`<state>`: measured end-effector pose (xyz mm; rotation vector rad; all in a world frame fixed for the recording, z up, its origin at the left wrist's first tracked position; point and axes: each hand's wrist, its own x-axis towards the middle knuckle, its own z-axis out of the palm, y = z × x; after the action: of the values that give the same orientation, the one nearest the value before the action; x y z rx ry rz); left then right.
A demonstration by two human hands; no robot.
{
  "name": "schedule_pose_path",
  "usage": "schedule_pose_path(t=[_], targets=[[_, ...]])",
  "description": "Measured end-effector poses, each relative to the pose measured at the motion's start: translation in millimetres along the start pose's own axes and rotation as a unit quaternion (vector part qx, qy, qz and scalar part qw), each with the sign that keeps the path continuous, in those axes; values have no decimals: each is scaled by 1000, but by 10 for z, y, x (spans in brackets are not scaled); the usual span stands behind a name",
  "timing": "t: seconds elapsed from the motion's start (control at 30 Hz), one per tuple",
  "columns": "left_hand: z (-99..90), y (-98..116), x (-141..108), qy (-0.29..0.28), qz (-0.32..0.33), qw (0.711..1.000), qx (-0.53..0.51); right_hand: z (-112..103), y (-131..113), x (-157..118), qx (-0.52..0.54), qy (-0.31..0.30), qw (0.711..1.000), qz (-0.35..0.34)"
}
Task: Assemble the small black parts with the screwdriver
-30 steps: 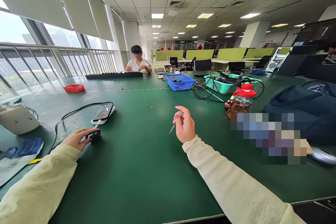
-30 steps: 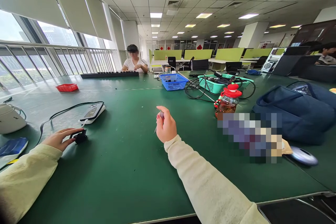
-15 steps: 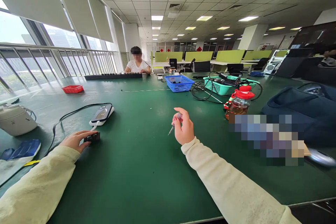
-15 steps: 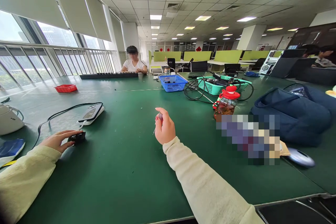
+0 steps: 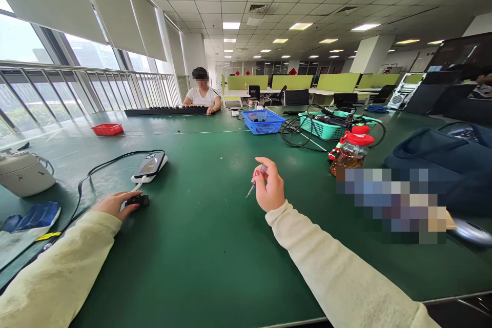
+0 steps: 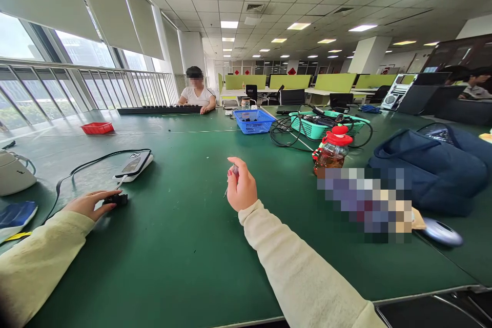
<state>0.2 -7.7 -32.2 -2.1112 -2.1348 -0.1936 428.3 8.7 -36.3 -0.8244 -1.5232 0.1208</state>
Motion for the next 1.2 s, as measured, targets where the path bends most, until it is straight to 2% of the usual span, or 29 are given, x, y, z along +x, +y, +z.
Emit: schedule_pose_path(t=[0.13,0.23,0.3,0.4,0.47,0.53,0.6,0.67,0.73,0.83,1.03,1.2], targets=[[-246,363,-108,121,45,991,-38,2,4,-3,1,-3,1000,4],[-449,809,-347,179,146,967,-106,-1,-2,1,-2,-3,1000,1],[-535,1168,-590,149,214,954,-149,-2,-5,2,-4,-3,1000,0],[-555,1703,-943,91,326,923,-182,2,1,-3,-5,2,1000,9],[-513,1998,-1059,77,415,884,-201,8,12,-8,0,6,1000,22],[-459,2224,-1030,75,449,863,-217,16,24,-9,7,9,999,34],[-408,2389,-874,65,430,873,-223,25,36,-3,11,15,999,46],[-359,2513,-652,45,375,900,-215,35,47,8,15,22,998,63],[-301,2605,-436,24,311,930,-192,42,58,23,23,28,996,84],[-203,2690,-224,6,257,954,-156,46,80,45,36,37,992,117],[-39,2684,-107,-17,214,964,-158,53,129,60,91,67,978,175],[113,2644,-27,-33,166,962,-213,59,150,55,122,77,975,171]])
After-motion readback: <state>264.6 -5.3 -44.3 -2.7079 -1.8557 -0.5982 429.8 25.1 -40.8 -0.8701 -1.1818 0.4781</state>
